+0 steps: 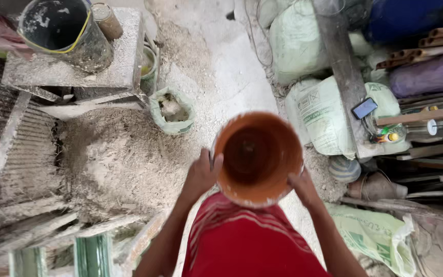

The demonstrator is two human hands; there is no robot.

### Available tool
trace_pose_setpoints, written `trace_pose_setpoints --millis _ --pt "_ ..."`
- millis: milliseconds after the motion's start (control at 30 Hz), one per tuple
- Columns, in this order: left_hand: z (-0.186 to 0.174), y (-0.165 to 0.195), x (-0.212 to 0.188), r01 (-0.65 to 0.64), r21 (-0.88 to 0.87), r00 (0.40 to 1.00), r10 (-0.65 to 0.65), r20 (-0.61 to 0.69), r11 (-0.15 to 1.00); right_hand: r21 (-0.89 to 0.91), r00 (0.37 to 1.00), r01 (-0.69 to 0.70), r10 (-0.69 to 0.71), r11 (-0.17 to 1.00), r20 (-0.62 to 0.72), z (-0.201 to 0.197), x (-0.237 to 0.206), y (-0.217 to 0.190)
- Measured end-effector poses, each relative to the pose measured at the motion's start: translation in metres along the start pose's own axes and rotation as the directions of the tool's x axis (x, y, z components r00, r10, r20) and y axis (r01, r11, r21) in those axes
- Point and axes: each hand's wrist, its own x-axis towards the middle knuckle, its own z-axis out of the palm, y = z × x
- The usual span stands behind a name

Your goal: The person scoops white powder from a bag into a bucket, adds water from a tap, and mixes the contents by hand. They also handle a bundle of white fibers, placing it into a larger bucket.

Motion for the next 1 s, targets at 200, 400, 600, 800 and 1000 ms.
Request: trace_pose_setpoints --millis 200,400,600,800,1000 --pt "-0.072 0.087 0.186 -0.239 0.115 0.970 0.243 -0.024 0.964 0.286 0.934 -0.230 0.294 0.930 -0.205 -0.022 0.201 -0.043" --pt "-0.089 0.131 0.393 -0.175 0.001 0.978 0.174 -0.113 0.985 0.290 0.969 -0.113 0.169 0.950 -0.178 -0.043 0.443 -0.079" --pt "-0.141 0.197 0.571 -0.076 -0.156 0.971 0.037 -0.238 0.985 0.113 0.991 -0.125 0.129 0.986 -0.027 -0.075 0.690 -0.158" --pt "-0.220 0.206 0.717 -0.072 -0.272 0.904 -0.053 -0.424 0.960 -0.047 0.963 -0.187 0.193 0.981 0.187 -0.038 0.933 -0.232" --pt "-0.293 0.195 0.932 -0.055 -0.190 0.849 -0.054 -0.525 0.980 -0.168 0.976 -0.101 0.130 0.981 0.174 0.039 1.164 -0.248"
